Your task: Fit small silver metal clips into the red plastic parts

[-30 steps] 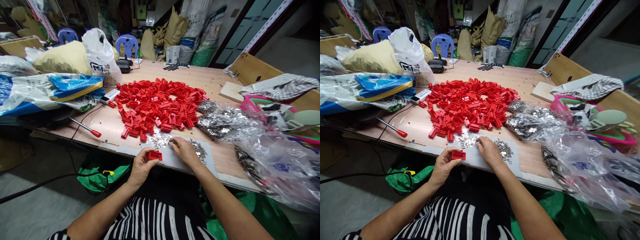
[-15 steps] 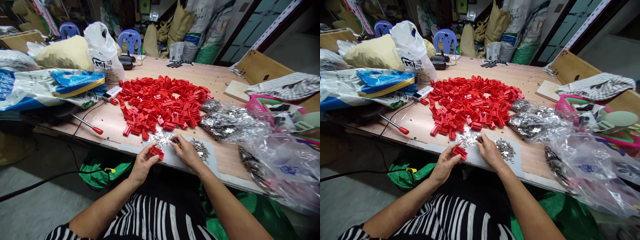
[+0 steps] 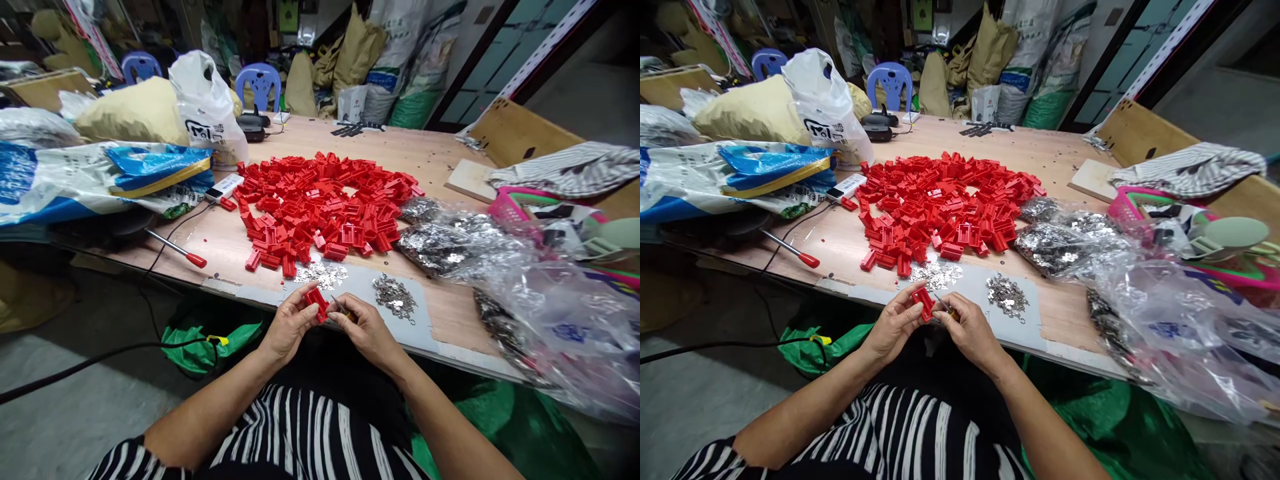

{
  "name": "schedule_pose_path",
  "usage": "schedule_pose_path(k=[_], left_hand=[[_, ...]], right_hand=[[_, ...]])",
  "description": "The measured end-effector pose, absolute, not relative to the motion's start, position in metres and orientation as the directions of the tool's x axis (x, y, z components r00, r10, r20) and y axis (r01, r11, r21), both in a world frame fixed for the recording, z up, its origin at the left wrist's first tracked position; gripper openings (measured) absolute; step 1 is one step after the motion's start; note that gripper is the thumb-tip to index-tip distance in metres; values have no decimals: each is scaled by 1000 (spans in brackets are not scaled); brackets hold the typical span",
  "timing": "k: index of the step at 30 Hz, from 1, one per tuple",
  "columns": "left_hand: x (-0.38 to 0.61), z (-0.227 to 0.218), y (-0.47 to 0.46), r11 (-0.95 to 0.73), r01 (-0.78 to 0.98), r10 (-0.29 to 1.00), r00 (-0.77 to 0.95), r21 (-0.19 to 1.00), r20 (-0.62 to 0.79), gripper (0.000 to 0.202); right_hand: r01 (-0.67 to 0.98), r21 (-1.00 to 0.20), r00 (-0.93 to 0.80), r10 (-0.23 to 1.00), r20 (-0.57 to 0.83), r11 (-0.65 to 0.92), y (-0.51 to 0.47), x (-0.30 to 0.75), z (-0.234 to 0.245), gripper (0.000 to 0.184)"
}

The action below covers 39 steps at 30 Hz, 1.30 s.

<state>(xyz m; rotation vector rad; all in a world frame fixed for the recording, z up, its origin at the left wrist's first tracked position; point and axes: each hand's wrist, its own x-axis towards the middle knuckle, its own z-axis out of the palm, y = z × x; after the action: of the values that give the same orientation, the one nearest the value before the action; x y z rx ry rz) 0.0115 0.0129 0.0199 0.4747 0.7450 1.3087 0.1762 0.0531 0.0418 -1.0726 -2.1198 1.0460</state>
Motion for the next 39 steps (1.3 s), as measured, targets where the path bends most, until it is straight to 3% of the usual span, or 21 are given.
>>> schedule_pose_path(k=[6, 15, 18, 22, 25, 28, 39], left_hand=[[13, 20, 11, 248, -633, 966, 103, 734, -238, 49], [16, 18, 11, 225, -560, 974, 116, 798, -193, 44], [13, 15, 12, 126, -423, 991, 90, 897, -97, 40], [6, 9, 16, -89, -34, 995, 53, 996, 90, 33], [0, 5, 21, -181, 243, 983, 78, 953, 166, 31], [-3, 2, 27, -213, 372, 977, 112, 904, 184, 35], [-8, 0, 33, -263, 407, 963, 168, 875, 212, 39]], right_hand=[[373, -734, -688, 700, 192, 568, 53, 187, 42, 14], [442, -805, -582, 809, 79, 396, 50, 194, 39, 23], [464, -768, -568, 814, 125, 442, 51, 198, 35, 26], [537, -703, -547, 827, 131, 466, 50, 201, 30, 29], [590, -690, -512, 855, 83, 419, 49, 200, 28, 24], [608, -681, -517, 854, 50, 408, 48, 198, 28, 17], [587, -626, -600, 795, 90, 514, 56, 192, 25, 20]])
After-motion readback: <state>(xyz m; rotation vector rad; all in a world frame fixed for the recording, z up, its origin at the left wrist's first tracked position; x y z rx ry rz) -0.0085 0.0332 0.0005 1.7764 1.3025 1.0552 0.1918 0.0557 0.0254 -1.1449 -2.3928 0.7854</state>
